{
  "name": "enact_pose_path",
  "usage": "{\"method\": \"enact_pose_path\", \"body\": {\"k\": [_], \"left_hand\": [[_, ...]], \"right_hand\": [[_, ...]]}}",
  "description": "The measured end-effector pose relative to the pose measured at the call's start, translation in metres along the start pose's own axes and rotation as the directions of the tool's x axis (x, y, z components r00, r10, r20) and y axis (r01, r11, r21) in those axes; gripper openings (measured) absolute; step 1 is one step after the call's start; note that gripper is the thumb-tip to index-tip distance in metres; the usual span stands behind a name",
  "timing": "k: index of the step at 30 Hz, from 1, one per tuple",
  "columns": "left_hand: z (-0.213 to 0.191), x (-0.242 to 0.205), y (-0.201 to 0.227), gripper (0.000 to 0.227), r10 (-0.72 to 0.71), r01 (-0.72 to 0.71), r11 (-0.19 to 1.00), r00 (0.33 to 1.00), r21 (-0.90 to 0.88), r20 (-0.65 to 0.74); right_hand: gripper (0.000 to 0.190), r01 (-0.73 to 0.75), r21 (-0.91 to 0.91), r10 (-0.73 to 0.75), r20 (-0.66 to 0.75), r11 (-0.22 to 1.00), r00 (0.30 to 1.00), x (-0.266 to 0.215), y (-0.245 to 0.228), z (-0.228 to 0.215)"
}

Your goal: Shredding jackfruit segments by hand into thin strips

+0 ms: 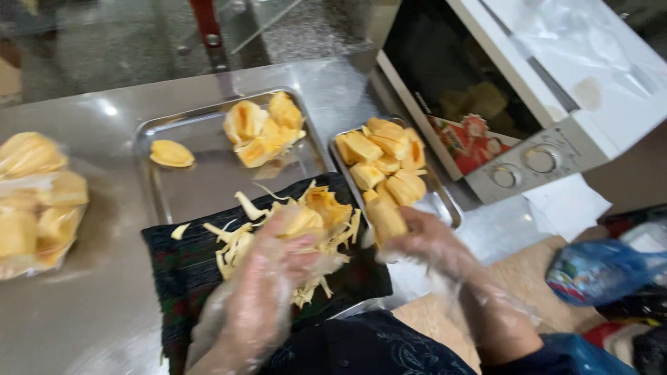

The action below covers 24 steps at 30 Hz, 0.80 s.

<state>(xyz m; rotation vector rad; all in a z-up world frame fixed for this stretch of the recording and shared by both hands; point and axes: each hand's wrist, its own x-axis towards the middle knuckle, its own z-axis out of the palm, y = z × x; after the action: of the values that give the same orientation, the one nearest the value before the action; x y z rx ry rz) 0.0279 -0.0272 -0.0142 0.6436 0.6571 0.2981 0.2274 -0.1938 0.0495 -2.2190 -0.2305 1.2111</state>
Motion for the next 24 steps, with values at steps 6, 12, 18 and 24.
{"method": "enact_pose_path", "body": {"k": [6,12,18,24], "left_hand": [[0.027,-0.019,0.051,0.060,0.005,-0.031,0.997,0.943,-0.073,-0.332],[0.033,-0.019,0.055,0.061,-0.086,0.086,0.996,0.910,-0.018,-0.405],[0.032,-0.024,0.057,0.060,-0.065,0.066,0.998,0.900,-0.012,-0.430],[0.031,-0.026,0.059,0.058,-0.060,0.050,0.998,0.878,-0.034,-0.475]], "right_hand": [[0.056,-0.151,-0.038,0.125,-0.385,0.988,0.914,0.049,0.060,-0.073],[0.042,-0.322,-0.172,0.205,-0.484,0.931,0.851,0.091,0.049,-0.087],[0.064,-0.247,-0.132,0.166,-0.443,0.960,0.881,0.141,0.065,-0.095],[0.060,-0.028,-0.184,-0.060,-0.455,0.983,0.888,0.176,0.106,-0.104]]}}
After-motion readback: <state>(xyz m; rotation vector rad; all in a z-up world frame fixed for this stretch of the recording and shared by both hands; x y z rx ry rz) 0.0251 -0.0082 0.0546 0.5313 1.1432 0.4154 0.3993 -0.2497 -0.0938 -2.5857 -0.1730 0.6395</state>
